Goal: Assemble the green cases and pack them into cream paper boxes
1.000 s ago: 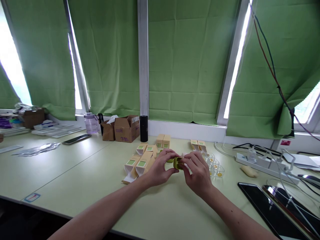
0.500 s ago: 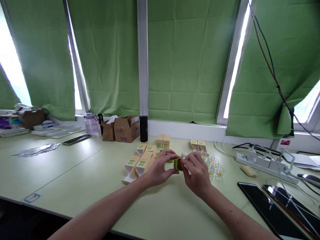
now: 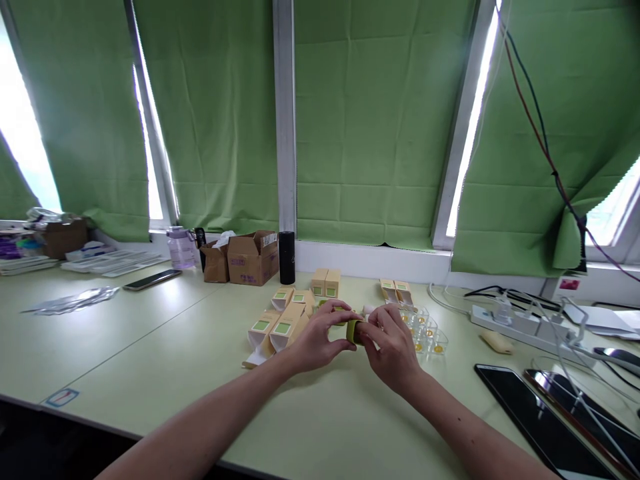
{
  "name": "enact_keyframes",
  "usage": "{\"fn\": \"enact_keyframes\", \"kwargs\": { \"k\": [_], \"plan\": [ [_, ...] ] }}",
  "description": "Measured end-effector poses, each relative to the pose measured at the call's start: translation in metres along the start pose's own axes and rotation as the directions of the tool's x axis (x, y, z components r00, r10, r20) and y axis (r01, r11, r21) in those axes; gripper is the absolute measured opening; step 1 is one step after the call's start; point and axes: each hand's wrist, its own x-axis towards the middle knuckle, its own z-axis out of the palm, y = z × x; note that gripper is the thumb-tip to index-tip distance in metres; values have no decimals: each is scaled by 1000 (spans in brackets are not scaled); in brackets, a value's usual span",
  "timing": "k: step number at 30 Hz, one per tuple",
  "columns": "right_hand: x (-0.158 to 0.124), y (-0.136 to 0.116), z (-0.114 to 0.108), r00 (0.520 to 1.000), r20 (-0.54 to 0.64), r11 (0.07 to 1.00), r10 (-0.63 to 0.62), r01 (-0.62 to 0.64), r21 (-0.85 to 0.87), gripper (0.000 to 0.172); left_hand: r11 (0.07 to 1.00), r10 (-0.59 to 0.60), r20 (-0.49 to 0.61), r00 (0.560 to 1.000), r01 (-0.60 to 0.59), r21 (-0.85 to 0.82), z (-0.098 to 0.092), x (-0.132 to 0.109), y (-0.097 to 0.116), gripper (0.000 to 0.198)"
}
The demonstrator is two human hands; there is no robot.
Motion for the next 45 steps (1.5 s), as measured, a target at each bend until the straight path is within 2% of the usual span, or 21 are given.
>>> {"fn": "enact_keyframes", "kwargs": {
  "k": [5,10,14,17,21,27,33,35,39,45],
  "plan": [
    [1,5,-4,999,16,999,-37,37,10,21,1000,-13,-9,1000,13,-4,-2,2,0,48],
    [2,8,-9,998,34,995,-50,47,86,40,999,-36,-56,998,36,-7,-5,2,-4,51],
    [0,4,-7,994,105,993,-35,23,116,57,999,-44,-83,996,46,27,-5,1,-6,51],
    [-3,2,-2,989,147,994,-23,7,110,61,999,-16,-85,996,20,48,-2,0,-6,50],
    [-7,3,3,990,143,994,3,-19,111,61,997,-23,-87,996,29,73,0,0,-3,47],
    [-9,6,7,995,68,982,68,-79,171,56,999,-51,-93,994,52,9,-1,0,2,57],
    [-9,9,8,971,25,936,236,-234,264,41,991,-122,-128,984,128,40,-2,1,1,18],
    [-9,9,9,961,26,914,274,-269,303,38,985,-155,-122,980,162,56,-1,1,1,12],
    [-9,6,12,952,34,887,305,-297,353,34,975,-209,-103,972,216,55,1,2,6,17],
    [-11,2,12,961,46,902,272,-272,337,34,968,-251,-105,962,252,-3,3,5,12,20]
  ]
}}
